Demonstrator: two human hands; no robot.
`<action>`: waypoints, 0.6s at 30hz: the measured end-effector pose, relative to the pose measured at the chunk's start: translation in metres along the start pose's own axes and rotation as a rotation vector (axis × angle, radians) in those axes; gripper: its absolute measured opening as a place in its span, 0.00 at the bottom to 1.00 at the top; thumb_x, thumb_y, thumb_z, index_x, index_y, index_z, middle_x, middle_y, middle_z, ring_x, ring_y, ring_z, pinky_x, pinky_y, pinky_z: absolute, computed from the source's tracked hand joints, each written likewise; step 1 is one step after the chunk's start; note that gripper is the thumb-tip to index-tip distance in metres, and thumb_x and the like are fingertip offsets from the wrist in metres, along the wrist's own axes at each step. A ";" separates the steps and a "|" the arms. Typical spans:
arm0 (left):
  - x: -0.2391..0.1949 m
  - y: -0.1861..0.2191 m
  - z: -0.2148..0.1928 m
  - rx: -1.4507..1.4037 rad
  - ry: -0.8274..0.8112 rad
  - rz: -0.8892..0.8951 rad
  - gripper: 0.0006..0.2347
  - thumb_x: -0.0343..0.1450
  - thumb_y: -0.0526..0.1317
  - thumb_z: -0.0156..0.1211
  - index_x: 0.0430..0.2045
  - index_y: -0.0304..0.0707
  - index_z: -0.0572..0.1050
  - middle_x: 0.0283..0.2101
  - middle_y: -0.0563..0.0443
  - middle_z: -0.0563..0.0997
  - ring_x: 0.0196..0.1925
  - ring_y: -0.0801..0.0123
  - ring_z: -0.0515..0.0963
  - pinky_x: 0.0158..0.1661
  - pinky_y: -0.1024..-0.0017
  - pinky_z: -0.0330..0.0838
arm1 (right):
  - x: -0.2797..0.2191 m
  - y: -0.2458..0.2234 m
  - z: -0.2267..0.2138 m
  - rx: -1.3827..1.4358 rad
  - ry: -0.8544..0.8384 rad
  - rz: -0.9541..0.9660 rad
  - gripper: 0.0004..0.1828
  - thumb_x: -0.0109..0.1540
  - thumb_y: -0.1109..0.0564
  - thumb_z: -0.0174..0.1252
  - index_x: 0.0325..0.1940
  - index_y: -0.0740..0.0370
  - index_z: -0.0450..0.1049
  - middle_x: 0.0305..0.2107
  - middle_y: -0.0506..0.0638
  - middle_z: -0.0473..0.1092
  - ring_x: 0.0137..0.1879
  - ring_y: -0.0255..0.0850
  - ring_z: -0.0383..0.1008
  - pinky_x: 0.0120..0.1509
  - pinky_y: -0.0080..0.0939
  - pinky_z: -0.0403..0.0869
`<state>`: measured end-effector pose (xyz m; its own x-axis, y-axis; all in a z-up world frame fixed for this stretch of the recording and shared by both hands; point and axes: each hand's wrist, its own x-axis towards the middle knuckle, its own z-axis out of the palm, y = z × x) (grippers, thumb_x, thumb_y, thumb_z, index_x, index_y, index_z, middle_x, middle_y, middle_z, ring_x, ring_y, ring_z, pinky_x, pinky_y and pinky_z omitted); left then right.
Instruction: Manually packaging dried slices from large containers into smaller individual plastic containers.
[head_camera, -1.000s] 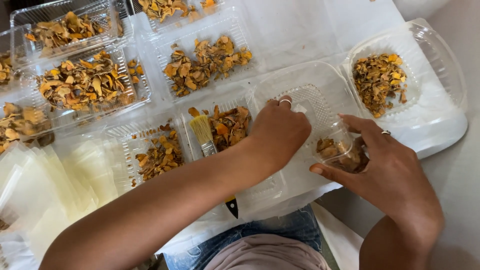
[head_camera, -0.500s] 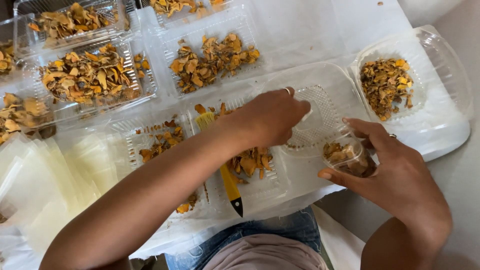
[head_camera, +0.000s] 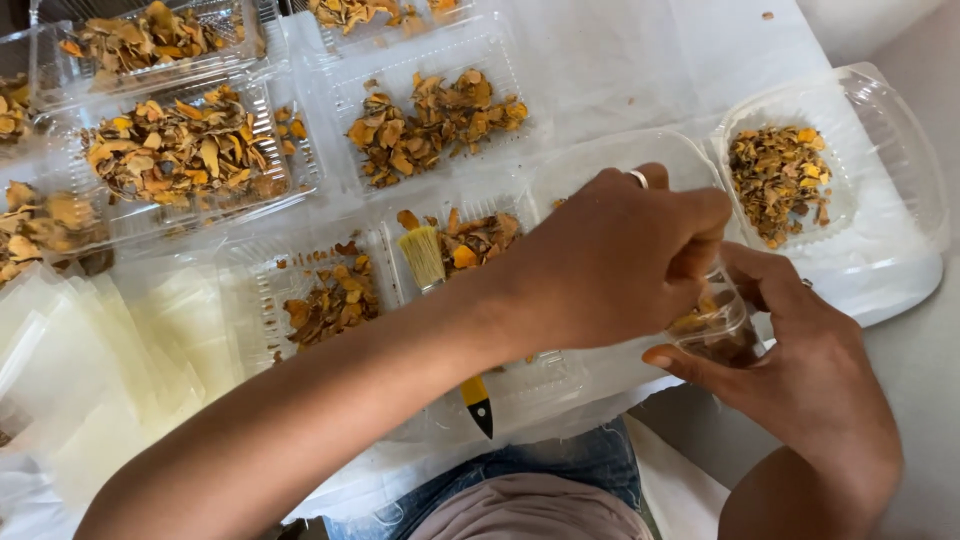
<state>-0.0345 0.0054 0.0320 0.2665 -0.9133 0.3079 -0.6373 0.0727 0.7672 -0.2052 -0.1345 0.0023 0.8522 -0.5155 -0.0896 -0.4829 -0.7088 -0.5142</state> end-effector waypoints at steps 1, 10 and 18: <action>0.000 0.003 0.001 0.000 0.001 0.002 0.08 0.63 0.29 0.55 0.20 0.46 0.65 0.17 0.60 0.68 0.31 0.64 0.72 0.39 0.63 0.69 | -0.001 -0.003 -0.001 -0.001 0.001 0.000 0.58 0.39 0.43 0.80 0.72 0.46 0.67 0.41 0.47 0.78 0.42 0.37 0.78 0.47 0.41 0.75; -0.005 0.034 0.005 0.062 -0.080 0.053 0.09 0.69 0.34 0.52 0.42 0.47 0.65 0.25 0.51 0.79 0.45 0.56 0.76 0.56 0.58 0.64 | -0.024 0.016 0.021 0.132 0.253 -0.051 0.55 0.39 0.48 0.79 0.67 0.61 0.65 0.50 0.52 0.76 0.52 0.45 0.77 0.50 0.48 0.71; -0.041 0.066 -0.008 0.358 -0.025 0.131 0.36 0.68 0.64 0.35 0.46 0.26 0.78 0.68 0.26 0.64 0.68 0.32 0.65 0.64 0.36 0.57 | -0.037 0.006 0.066 0.622 0.686 -0.194 0.54 0.42 0.59 0.79 0.66 0.68 0.57 0.48 0.59 0.63 0.49 0.41 0.70 0.54 0.37 0.70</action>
<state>-0.0815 0.0507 0.0745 0.1507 -0.9155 0.3731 -0.8783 0.0492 0.4756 -0.2263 -0.0880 -0.0535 0.5060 -0.7266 0.4648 0.0173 -0.5302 -0.8477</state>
